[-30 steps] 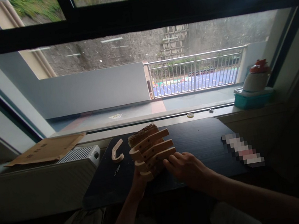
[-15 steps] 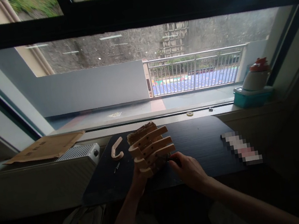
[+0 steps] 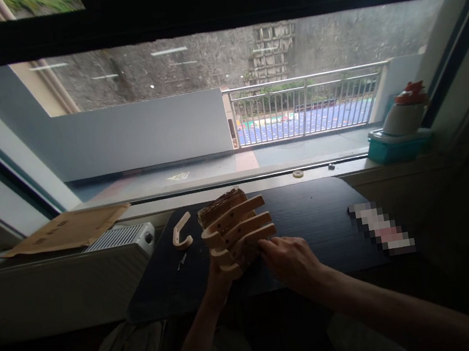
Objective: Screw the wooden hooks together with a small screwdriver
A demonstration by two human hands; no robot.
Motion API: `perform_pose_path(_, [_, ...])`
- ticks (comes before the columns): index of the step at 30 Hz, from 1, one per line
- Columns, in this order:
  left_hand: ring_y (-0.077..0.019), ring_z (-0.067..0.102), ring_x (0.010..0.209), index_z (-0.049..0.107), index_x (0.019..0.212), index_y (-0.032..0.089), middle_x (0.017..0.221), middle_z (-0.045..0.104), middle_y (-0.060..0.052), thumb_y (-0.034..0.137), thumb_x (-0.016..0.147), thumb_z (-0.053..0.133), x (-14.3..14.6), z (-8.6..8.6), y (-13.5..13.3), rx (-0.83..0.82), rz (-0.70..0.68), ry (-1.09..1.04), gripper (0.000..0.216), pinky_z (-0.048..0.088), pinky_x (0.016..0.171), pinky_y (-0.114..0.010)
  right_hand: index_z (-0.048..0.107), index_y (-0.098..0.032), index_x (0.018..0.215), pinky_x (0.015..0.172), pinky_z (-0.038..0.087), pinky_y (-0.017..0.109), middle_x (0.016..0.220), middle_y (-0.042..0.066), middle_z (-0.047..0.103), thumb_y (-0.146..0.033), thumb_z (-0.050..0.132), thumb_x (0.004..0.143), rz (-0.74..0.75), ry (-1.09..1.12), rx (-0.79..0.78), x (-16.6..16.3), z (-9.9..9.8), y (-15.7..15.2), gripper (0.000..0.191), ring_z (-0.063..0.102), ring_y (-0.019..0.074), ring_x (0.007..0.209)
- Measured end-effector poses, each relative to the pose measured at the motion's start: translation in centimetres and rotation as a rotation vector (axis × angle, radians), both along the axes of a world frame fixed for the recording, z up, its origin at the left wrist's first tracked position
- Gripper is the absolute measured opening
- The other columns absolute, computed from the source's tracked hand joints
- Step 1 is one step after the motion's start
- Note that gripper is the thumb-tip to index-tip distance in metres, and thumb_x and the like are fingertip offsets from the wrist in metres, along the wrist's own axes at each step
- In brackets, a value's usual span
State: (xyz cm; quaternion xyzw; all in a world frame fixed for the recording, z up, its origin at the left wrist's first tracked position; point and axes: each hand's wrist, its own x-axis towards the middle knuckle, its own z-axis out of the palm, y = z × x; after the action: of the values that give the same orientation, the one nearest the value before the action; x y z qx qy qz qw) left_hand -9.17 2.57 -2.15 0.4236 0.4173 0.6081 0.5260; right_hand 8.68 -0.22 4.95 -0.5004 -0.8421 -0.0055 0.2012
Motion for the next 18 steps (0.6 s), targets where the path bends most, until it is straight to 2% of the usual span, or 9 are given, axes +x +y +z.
perform_pose_path(4, [-0.0299,0.053,0.112,0.059,0.107,0.017,0.102,0.067,-0.007,0.023,0.060,0.075,-0.4,-0.6,0.3,-0.004,0.004,0.025,0.050,0.041,0.094,-0.046,0.066,-0.020,0.092,0.063,0.039,0.023,0.083,0.004,0.069,-0.035,0.038,0.089,-0.197,0.443,-0.318,-0.3,-0.9,0.4,0.032,0.062,0.0163,0.076])
perform_pose_path(6, [-0.0293,0.052,0.113,0.059,0.105,0.016,0.102,0.067,-0.007,0.023,0.060,0.075,-0.6,-0.9,0.5,-0.010,0.010,0.025,0.049,0.041,0.095,-0.046,0.067,-0.018,0.086,0.060,0.038,0.024,0.080,0.005,0.069,-0.037,0.035,0.089,-0.214,0.498,-0.420,-0.5,-0.9,0.6,0.037,0.062,0.0165,0.072])
perform_pose_path(7, [-0.0289,0.052,0.113,0.059,0.104,0.015,0.103,0.067,-0.007,0.023,0.060,0.075,-0.7,-1.0,0.6,-0.010,0.011,0.017,0.048,0.042,0.094,-0.044,0.066,-0.018,0.085,0.059,0.038,0.024,0.079,0.005,0.069,-0.037,0.036,0.089,-0.215,0.464,-0.423,-0.6,-0.7,0.5,0.036,0.062,0.0169,0.071])
perform_pose_path(9, [-0.0281,0.051,0.114,0.059,0.103,0.014,0.107,0.066,-0.007,0.023,0.061,0.075,-0.7,-1.0,0.7,-0.006,0.001,-0.009,0.046,0.043,0.093,-0.042,0.063,-0.020,0.092,0.058,0.037,0.025,0.079,0.004,0.068,-0.035,0.043,0.085,-0.191,0.307,-0.338,-0.8,0.0,0.3,0.026,0.062,0.0177,0.071])
perform_pose_path(12, [-0.0275,0.052,0.112,0.058,0.105,0.014,0.114,0.063,-0.008,0.024,0.061,0.074,-0.5,-0.7,0.7,0.004,0.008,-0.034,0.048,0.044,0.091,-0.040,0.053,-0.021,0.103,0.057,0.037,0.025,0.084,0.004,0.066,-0.020,0.049,0.083,-0.078,-0.012,-0.101,-1.0,1.4,-0.1,0.021,0.061,0.0172,0.072])
perform_pose_path(15, [-0.0282,0.052,0.112,0.059,0.106,0.015,0.114,0.062,-0.008,0.025,0.060,0.075,-0.4,-0.6,0.7,0.023,0.029,-0.022,0.050,0.044,0.091,-0.040,0.052,-0.016,0.093,0.054,0.037,0.026,0.083,0.007,0.062,-0.009,0.039,0.085,0.116,-0.301,0.113,-0.9,2.5,-0.2,0.017,0.058,0.0174,0.071])
perform_pose_path(18, [-0.0287,0.053,0.111,0.059,0.105,0.016,0.113,0.063,-0.008,0.024,0.059,0.076,-0.6,-0.8,0.9,0.021,-0.001,-0.026,0.050,0.045,0.090,-0.040,0.054,-0.012,0.087,0.052,0.037,0.028,0.080,0.009,0.059,-0.007,0.032,0.087,0.295,-0.448,0.258,-0.8,2.7,0.3,0.022,0.055,0.0182,0.068])
